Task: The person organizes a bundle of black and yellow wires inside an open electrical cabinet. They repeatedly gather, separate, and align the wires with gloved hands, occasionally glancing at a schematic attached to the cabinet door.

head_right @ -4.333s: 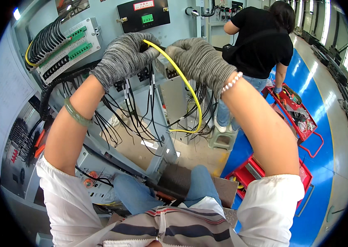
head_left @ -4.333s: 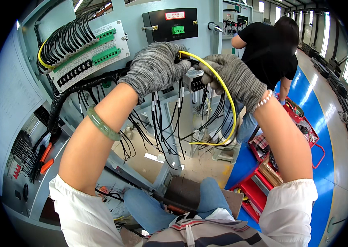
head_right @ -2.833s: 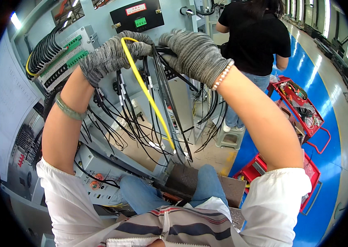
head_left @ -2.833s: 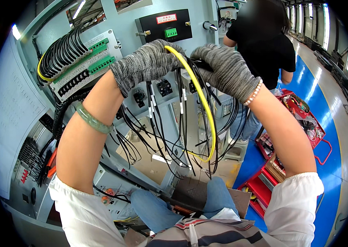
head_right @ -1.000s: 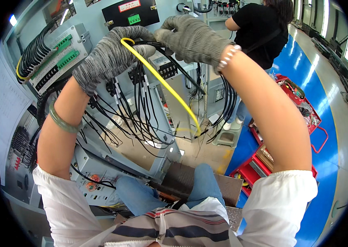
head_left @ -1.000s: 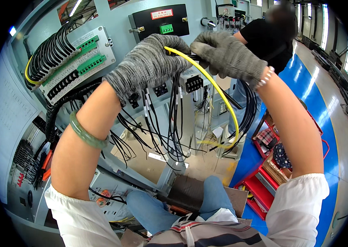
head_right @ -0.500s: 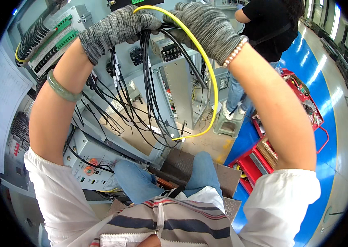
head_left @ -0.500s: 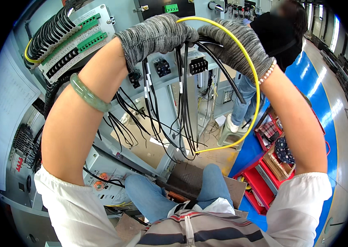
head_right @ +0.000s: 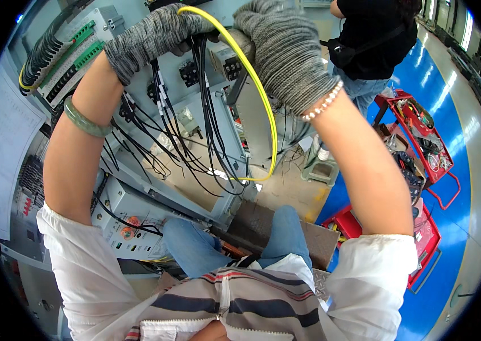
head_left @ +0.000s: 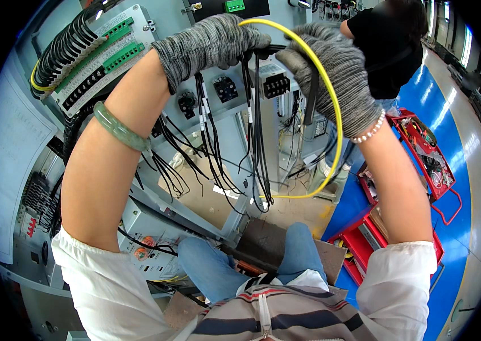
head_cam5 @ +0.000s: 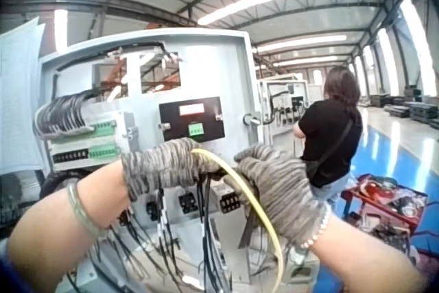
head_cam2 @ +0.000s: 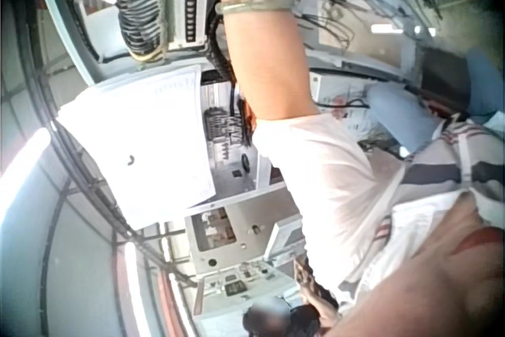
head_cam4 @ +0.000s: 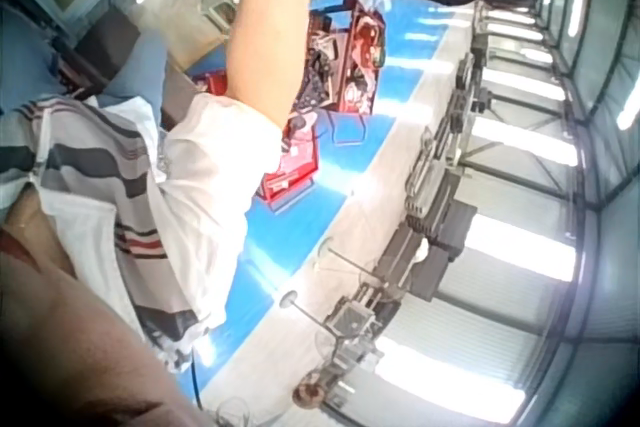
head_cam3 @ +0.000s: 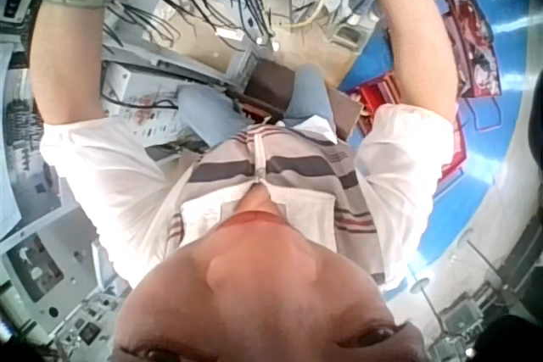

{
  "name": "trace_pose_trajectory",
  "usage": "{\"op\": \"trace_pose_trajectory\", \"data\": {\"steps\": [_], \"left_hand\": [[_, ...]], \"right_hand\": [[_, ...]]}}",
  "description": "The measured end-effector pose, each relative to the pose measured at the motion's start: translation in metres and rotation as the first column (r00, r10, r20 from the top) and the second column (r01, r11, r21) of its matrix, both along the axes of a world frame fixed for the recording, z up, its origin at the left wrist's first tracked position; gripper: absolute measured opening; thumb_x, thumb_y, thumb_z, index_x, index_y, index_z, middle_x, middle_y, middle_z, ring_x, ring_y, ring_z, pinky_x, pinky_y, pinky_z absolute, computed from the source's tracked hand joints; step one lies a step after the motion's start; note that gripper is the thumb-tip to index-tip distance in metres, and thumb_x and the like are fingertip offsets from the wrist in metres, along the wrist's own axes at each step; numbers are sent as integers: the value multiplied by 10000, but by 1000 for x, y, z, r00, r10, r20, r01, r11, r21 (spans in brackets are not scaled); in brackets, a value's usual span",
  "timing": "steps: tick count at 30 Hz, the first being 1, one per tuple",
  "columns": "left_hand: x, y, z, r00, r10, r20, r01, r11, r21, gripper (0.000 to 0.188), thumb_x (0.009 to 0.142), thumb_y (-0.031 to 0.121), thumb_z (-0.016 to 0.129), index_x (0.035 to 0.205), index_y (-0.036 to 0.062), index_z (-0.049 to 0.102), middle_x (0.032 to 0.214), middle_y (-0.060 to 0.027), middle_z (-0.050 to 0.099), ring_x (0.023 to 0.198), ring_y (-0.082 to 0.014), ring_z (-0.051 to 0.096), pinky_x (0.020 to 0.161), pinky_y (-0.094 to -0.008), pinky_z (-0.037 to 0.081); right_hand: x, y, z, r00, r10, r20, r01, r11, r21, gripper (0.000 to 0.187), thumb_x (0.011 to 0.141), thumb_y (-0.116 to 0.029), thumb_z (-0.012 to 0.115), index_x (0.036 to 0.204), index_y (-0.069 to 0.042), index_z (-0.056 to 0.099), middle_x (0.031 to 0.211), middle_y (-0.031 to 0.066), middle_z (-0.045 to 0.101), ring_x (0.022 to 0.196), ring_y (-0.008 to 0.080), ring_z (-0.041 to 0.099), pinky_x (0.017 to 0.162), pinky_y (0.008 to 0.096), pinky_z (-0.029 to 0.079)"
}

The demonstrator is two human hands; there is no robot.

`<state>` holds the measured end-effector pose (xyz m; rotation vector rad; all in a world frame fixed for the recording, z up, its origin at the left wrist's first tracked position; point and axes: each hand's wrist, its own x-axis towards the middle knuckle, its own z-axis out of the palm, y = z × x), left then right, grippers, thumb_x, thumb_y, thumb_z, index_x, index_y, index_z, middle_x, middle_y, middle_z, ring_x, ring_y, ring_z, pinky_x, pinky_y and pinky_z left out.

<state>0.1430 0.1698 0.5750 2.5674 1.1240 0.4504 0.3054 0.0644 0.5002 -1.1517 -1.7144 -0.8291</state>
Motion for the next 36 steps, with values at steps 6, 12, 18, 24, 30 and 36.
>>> {"op": "trace_pose_trajectory", "data": {"steps": [6, 12, 18, 24, 30, 36], "left_hand": [[0, -23, 5, 998, 10, -60, -2, 991, 137, 422, 877, 484, 553, 906, 80, 674, 585, -55, 555, 531, -116, 551, 517, -271, 481], [-5, -41, -11, 991, -90, -98, 119, 930, 347, 403, 853, 428, 611, 1037, 74, 667, 749, -86, 651, 661, -155, 602, 656, -296, 515], [-7, -35, -11, 996, -50, -70, 66, 964, 259, 369, 858, 390, 621, 1033, 70, 678, 746, -77, 654, 677, -119, 593, 661, -270, 482], [0, -33, -8, 999, 21, -25, -16, 980, 198, 352, 858, 397, 625, 951, 66, 699, 697, -49, 636, 642, -85, 564, 618, -260, 467], [-2, -35, -2, 998, -40, -55, 52, 971, 234, 360, 893, 375, 578, 1002, 45, 673, 739, -107, 651, 667, -130, 584, 654, -283, 487], [-3, -46, 0, 1000, -27, 2, 27, 990, 139, 353, 910, 351, 560, 1030, 35, 665, 749, -108, 651, 660, -129, 580, 644, -284, 489]], "right_hand": [[24, 26, 20, 972, 214, -98, -228, 960, -161, 180, 815, -185, 665, 951, -69, 651, 854, 73, 635, 783, 187, 637, 691, 274, 531], [34, 51, 34, 829, -90, -552, -319, 735, -599, 343, 879, -353, 550, 955, -33, 648, 735, 65, 619, 568, 150, 608, 558, 282, 553], [44, 48, 35, 684, -71, -726, -537, 624, -567, 464, 877, -488, 530, 1013, -61, 651, 808, 94, 626, 684, 161, 618, 593, 254, 544], [42, 42, 8, 901, 187, -392, -418, 619, -665, 722, 835, -672, 418, 930, -1, 667, 756, 110, 651, 710, 185, 634, 702, 327, 514], [17, 25, 28, 764, 69, -642, -578, 516, -632, 590, 856, -539, 519, 933, 31, 647, 770, 116, 672, 711, 178, 662, 701, 281, 531], [18, 33, 22, 842, 160, -516, -454, 726, -516, 455, 885, -417, 522, 947, 12, 659, 734, 123, 663, 669, 171, 644, 662, 298, 515]]}}
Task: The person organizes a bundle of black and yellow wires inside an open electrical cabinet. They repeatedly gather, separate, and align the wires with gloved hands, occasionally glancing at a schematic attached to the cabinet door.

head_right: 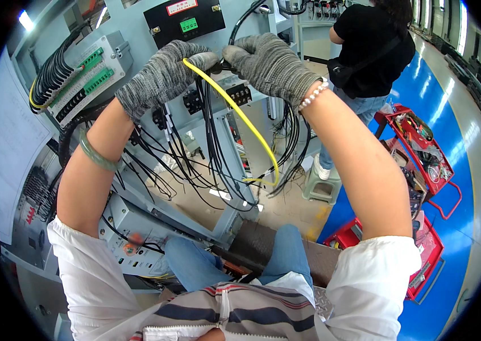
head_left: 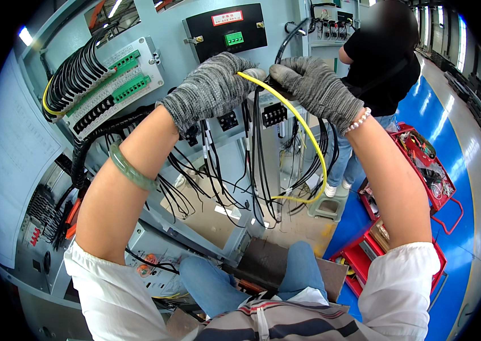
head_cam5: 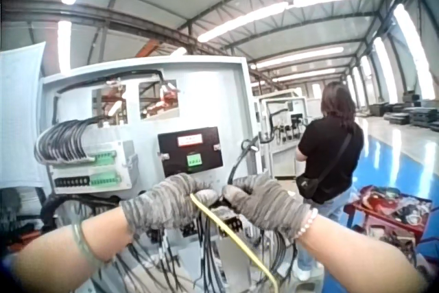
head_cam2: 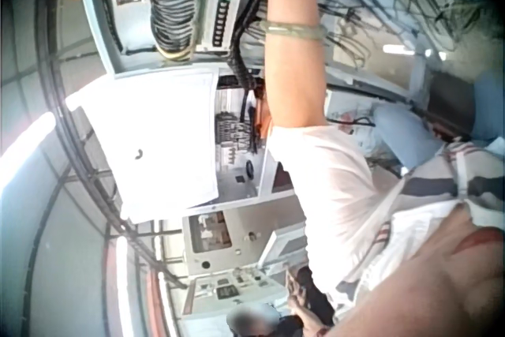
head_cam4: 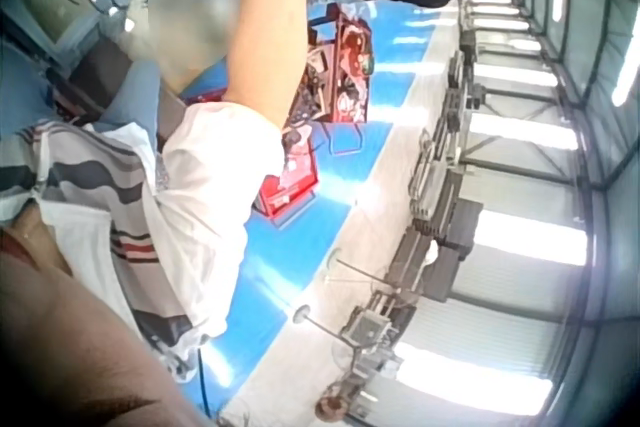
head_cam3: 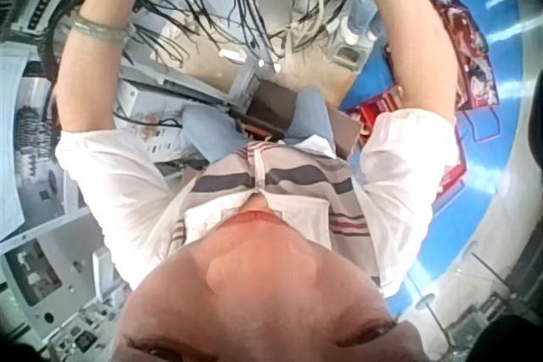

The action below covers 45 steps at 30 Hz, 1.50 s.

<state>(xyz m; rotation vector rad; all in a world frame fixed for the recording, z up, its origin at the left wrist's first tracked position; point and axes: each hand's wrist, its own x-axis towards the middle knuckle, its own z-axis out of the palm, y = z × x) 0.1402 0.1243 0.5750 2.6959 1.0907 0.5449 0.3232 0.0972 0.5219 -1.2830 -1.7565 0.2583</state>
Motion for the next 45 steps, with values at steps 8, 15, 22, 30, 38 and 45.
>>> {"op": "trace_pose_trajectory", "data": {"steps": [8, 15, 22, 30, 38, 45], "left_hand": [[0, -11, -12, 997, 66, -30, -53, 949, 310, 384, 766, 347, 704, 1003, 49, 651, 793, -125, 660, 737, -188, 657, 706, -313, 529], [0, -3, -18, 997, -37, 61, 4, 880, 476, 241, 782, 230, 682, 983, 100, 652, 837, -102, 666, 779, -200, 655, 736, -309, 525], [2, -2, -8, 997, -71, 20, 59, 934, 351, 275, 798, 145, 672, 1061, 74, 640, 827, -91, 660, 731, -163, 632, 723, -291, 523], [4, 15, 10, 986, -127, -109, 140, 982, 123, 264, 867, 247, 629, 1069, 77, 639, 779, -40, 642, 732, -104, 587, 701, -270, 494], [6, 9, 8, 995, -95, 16, 94, 995, 31, 221, 861, 197, 631, 1030, 55, 635, 743, -29, 617, 661, -94, 559, 632, -253, 481], [6, 5, 11, 995, -51, -88, 60, 993, 99, 256, 875, 238, 606, 1045, 49, 636, 853, -98, 656, 809, -148, 608, 756, -284, 493]], "right_hand": [[-6, 16, 19, 961, 126, 245, -84, 981, -174, 350, 897, -343, 512, 926, -18, 640, 662, 67, 610, 542, 143, 603, 497, 251, 518], [5, -6, 20, 997, -83, -2, 79, 953, -291, 423, 892, -421, 537, 876, -6, 614, 640, 72, 590, 483, 121, 557, 458, 251, 498], [18, -18, 5, 894, -138, 427, -20, 939, 344, 298, 867, -318, 600, 1051, -84, 621, 878, 94, 638, 815, 225, 636, 738, 335, 509], [10, -14, 10, 585, -413, 698, -6, 858, 513, 164, 847, -166, 572, 982, -89, 521, 855, 91, 623, 810, 234, 656, 635, 351, 522], [8, -7, -2, 820, -448, 355, 23, 646, 763, 544, 700, -491, 712, 1010, -87, 524, 928, 97, 579, 805, 265, 619, 646, 365, 502], [-3, -27, -7, 779, -510, 365, 91, 667, 739, 308, 726, -335, 723, 790, -37, 676, 966, 131, 648, 818, 248, 645, 700, 343, 517]]}}
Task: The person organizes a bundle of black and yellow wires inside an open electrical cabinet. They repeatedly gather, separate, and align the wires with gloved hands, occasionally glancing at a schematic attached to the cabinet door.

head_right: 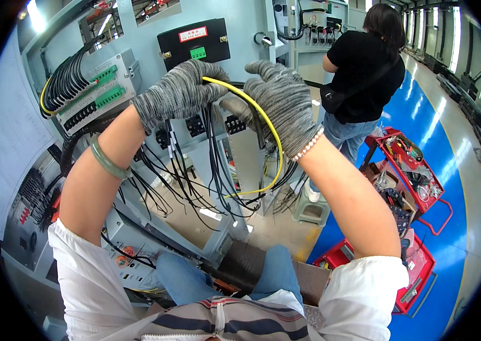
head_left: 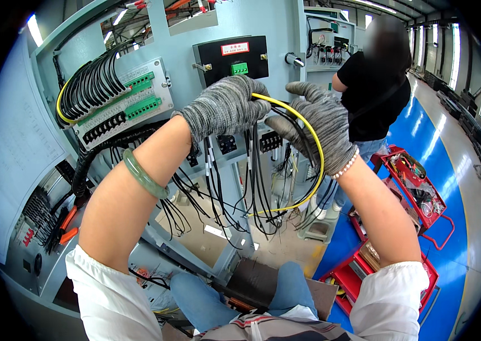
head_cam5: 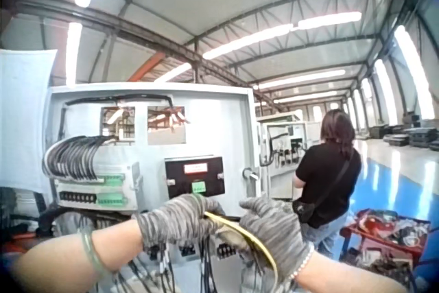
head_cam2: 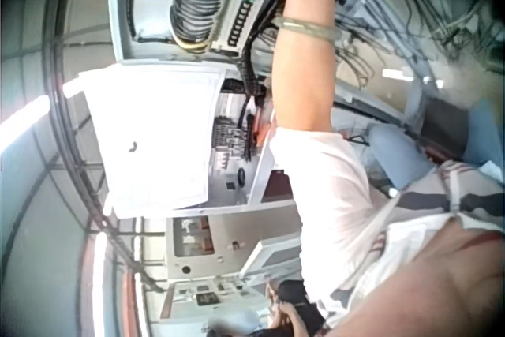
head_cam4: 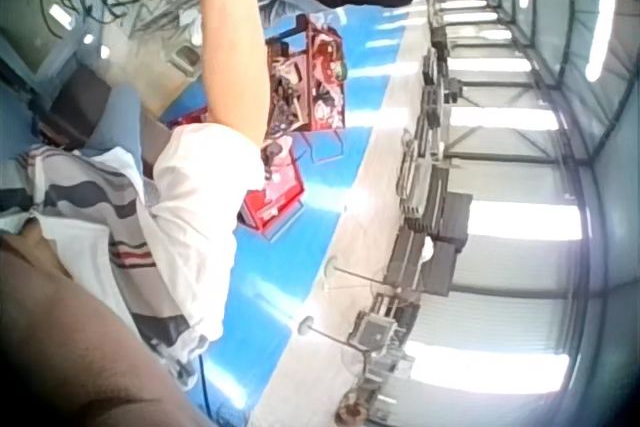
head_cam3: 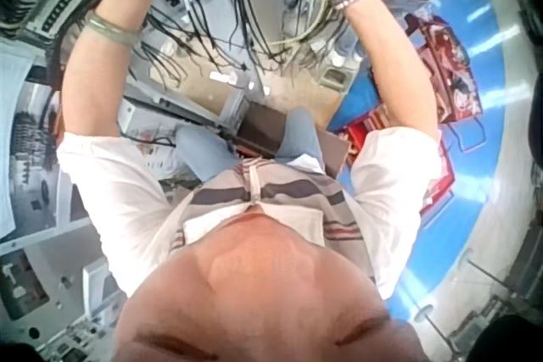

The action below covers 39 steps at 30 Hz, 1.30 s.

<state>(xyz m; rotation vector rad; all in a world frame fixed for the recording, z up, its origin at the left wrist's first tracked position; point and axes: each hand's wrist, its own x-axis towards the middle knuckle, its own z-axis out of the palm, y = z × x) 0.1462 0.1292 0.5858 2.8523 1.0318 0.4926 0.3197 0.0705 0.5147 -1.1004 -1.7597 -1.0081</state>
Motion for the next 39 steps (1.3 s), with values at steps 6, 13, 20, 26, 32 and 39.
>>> {"op": "trace_pose_trajectory", "data": {"steps": [6, 13, 20, 26, 32, 39], "left_hand": [[-5, 2, 4, 995, -32, 92, 50, 979, -199, 317, 914, 340, 542, 1048, 72, 647, 750, -54, 620, 679, -108, 566, 664, -273, 484], [-4, 5, 5, 999, -5, 53, 16, 977, -210, 310, 918, 378, 530, 1061, 126, 640, 711, -29, 589, 609, -84, 548, 585, -236, 490], [-4, 23, 0, 993, -118, -17, 117, 992, -52, 261, 940, 312, 501, 1061, 127, 639, 769, -65, 618, 718, -114, 580, 690, -276, 500], [1, 9, 1, 998, 33, 59, -25, 990, -139, 280, 871, 321, 619, 1025, 92, 669, 839, -78, 665, 775, -124, 599, 745, -267, 487], [5, 7, -1, 994, 88, 64, -79, 988, -135, 233, 839, 266, 662, 962, 70, 691, 803, -80, 673, 740, -110, 604, 706, -267, 496], [3, 12, -5, 996, 40, 83, -31, 994, -102, 244, 860, 273, 637, 992, 74, 683, 812, -79, 673, 763, -135, 609, 750, -275, 488]], "right_hand": [[7, 9, -7, 998, 52, -32, -53, 998, -27, 193, 764, -232, 685, 821, -47, 695, 965, 127, 658, 817, 250, 649, 728, 344, 522], [6, 3, -6, 993, 109, -42, -111, 993, -47, 274, 742, -245, 712, 902, -24, 682, 948, 140, 655, 831, 260, 651, 738, 337, 521], [1, -1, -10, 989, 72, -129, -88, 989, -119, 332, 700, -359, 718, 845, -62, 697, 1012, 131, 652, 915, 276, 620, 798, 384, 491], [-4, 2, -10, 993, 48, -107, -53, 998, -43, 273, 758, -275, 667, 880, -32, 689, 940, 153, 655, 792, 278, 646, 730, 364, 507], [-4, -4, -6, 997, 55, -46, -52, 996, 77, 172, 749, -192, 665, 800, -28, 680, 895, 133, 652, 790, 276, 628, 717, 369, 498], [0, -5, 1, 992, -68, 106, 74, 996, -45, 215, 799, -215, 591, 955, -69, 614, 983, 83, 588, 944, 250, 570, 856, 406, 420]]}}
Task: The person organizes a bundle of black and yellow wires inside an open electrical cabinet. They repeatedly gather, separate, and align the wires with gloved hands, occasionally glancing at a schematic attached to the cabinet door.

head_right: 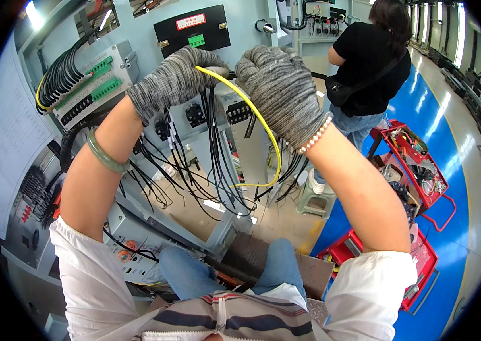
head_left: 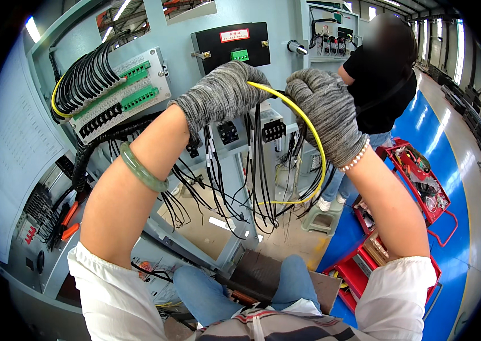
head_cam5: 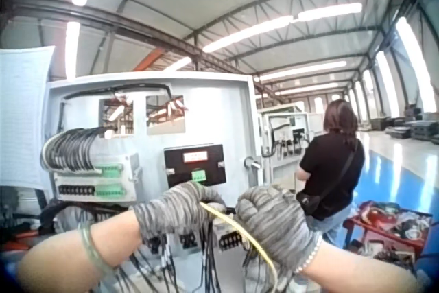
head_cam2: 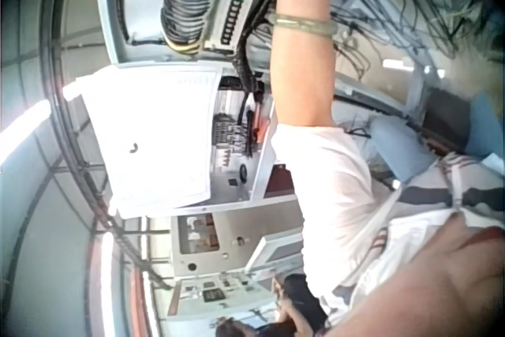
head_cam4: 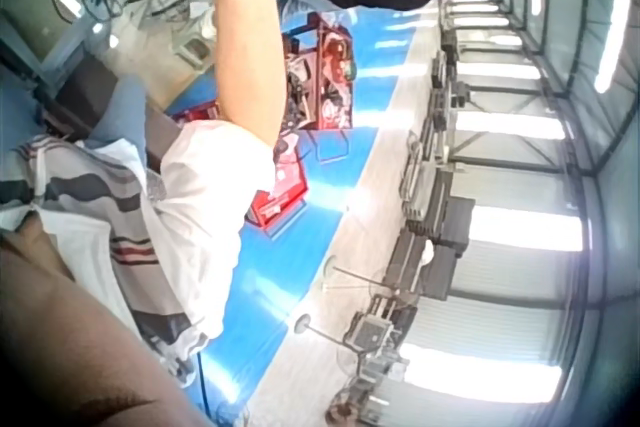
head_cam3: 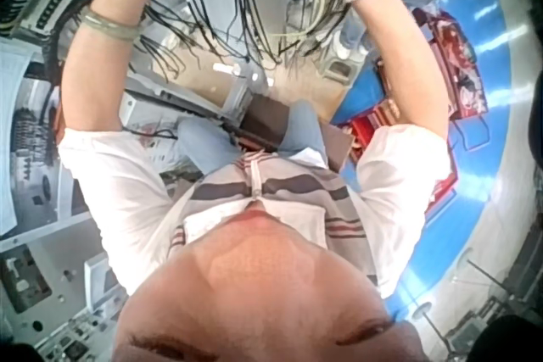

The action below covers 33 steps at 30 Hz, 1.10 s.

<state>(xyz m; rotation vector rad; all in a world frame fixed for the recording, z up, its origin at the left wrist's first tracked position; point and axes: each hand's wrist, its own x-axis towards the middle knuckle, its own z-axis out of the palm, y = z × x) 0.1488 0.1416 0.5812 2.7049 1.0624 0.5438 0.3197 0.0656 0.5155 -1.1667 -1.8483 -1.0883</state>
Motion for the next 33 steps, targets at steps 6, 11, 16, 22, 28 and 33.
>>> {"op": "trace_pose_trajectory", "data": {"steps": [6, 11, 16, 22, 28, 33], "left_hand": [[-2, 0, 0, 999, 3, -45, -2, 999, 35, 236, 861, 252, 641, 1019, 79, 672, 836, -73, 673, 735, -121, 596, 724, -276, 498], [-3, -7, -1, 998, -64, 11, 63, 997, 42, 258, 839, 233, 664, 1034, 63, 662, 841, -67, 675, 747, -105, 603, 715, -277, 500], [-3, -20, -9, 1000, -13, 15, 9, 974, 225, 283, 812, 254, 681, 1015, 57, 670, 782, -89, 666, 706, -125, 613, 698, -292, 502], [-4, -16, -9, 999, -3, 38, -8, 959, 282, 290, 805, 311, 668, 963, 70, 697, 720, -82, 655, 644, -125, 603, 665, -292, 501], [2, -12, -13, 998, 37, 53, -53, 938, 341, 309, 806, 343, 672, 977, 88, 701, 697, -77, 648, 600, -112, 589, 613, -278, 498], [-1, -11, -14, 997, 27, 69, -51, 924, 378, 302, 815, 333, 672, 984, 83, 696, 680, -67, 638, 571, -116, 578, 591, -285, 493]], "right_hand": [[8, 2, 7, 983, 90, 162, -108, 989, 103, 213, 739, -103, 650, 948, -70, 630, 887, 99, 610, 825, 283, 602, 711, 362, 493], [9, 11, 19, 992, 68, -108, -76, 994, -76, 129, 802, -130, 599, 926, -99, 585, 814, 91, 615, 761, 289, 621, 698, 376, 497], [24, 41, 24, 625, 111, -773, -656, 611, -443, 171, 854, -199, 615, 882, -30, 608, 713, 108, 632, 630, 203, 641, 574, 299, 527], [45, 45, -1, 379, -108, -919, -720, 590, -366, 302, 832, -279, 659, 895, 13, 620, 723, 102, 647, 533, 134, 618, 492, 260, 532], [46, 16, -16, 809, 297, -508, -255, 955, 152, 272, 830, -167, 634, 1090, -88, 612, 880, 78, 654, 726, 172, 633, 636, 294, 511], [-2, 14, -9, 989, 15, -144, -22, 999, -45, 333, 784, -87, 639, 1112, -136, 606, 943, 80, 582, 831, 261, 599, 697, 338, 515]]}}
